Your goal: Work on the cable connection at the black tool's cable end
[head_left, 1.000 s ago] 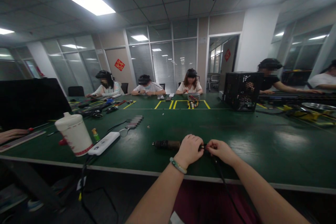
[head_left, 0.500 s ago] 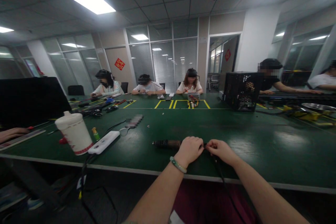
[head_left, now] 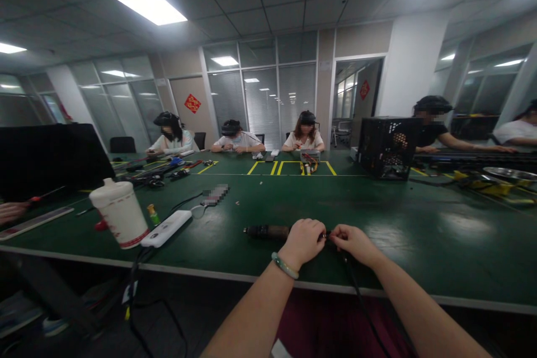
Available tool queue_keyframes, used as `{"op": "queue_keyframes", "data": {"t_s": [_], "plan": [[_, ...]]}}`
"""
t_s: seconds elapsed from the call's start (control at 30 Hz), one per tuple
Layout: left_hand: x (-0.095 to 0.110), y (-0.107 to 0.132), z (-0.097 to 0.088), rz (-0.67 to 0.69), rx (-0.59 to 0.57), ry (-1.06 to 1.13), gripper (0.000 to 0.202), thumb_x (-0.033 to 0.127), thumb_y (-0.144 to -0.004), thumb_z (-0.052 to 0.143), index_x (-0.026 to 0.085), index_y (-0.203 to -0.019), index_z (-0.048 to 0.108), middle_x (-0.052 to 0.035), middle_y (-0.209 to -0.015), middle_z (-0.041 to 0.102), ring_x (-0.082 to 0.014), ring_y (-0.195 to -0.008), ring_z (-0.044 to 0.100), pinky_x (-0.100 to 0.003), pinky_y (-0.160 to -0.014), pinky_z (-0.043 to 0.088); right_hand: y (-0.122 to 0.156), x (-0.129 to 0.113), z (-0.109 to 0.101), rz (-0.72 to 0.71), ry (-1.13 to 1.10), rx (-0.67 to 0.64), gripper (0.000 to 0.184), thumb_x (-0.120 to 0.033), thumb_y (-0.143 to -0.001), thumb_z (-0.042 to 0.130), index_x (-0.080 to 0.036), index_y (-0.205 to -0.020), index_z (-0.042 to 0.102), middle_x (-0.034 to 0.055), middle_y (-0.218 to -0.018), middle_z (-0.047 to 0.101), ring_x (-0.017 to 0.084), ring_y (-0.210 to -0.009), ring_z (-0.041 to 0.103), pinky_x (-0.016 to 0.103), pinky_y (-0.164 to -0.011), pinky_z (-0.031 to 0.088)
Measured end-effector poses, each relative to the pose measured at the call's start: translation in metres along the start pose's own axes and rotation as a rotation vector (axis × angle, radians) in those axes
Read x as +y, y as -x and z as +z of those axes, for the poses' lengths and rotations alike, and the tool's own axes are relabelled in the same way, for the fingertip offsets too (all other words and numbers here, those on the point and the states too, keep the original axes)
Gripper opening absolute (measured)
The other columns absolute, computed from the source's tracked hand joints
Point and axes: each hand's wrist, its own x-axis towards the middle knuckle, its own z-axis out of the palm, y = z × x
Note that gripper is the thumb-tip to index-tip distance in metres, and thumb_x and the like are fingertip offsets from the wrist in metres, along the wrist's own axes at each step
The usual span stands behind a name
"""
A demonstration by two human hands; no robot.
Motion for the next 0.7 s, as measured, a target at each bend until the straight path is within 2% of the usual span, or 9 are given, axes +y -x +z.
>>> {"op": "queue_keyframes", "data": {"t_s": [0.43,0.7], "plan": [[-0.0014,0.0002,0.0027,-0.001,0.068,0.069,0.004,0.022,-0.085,0.057,0.019,-0.087,0.059,-0.0037,-0.09,0.063,-0.0195,-0.092,0.056,-0.034,-0.087,0.04,-0.0019,0.0033,0.0,0.009,0.002,-0.009,0.021,-0.039,-0.08,0.059,-0.018,-0.08,0.062,-0.0008,-0.063,0.064,0.014,-0.059,0.06,0.023,-0.056,0.044],[-0.0043,-0.0006,0.0068,0.037,0.035,0.034,0.006,0.024,-0.087,0.059,0.019,-0.087,0.062,-0.0022,-0.091,0.064,-0.0183,-0.09,0.056,-0.032,-0.084,0.041,-0.0019,0.0051,0.0006,0.014,0.029,-0.019,0.022,-0.038,-0.08,0.059,-0.017,-0.081,0.064,-0.0005,-0.062,0.064,0.014,-0.059,0.06,0.022,-0.055,0.043]]}}
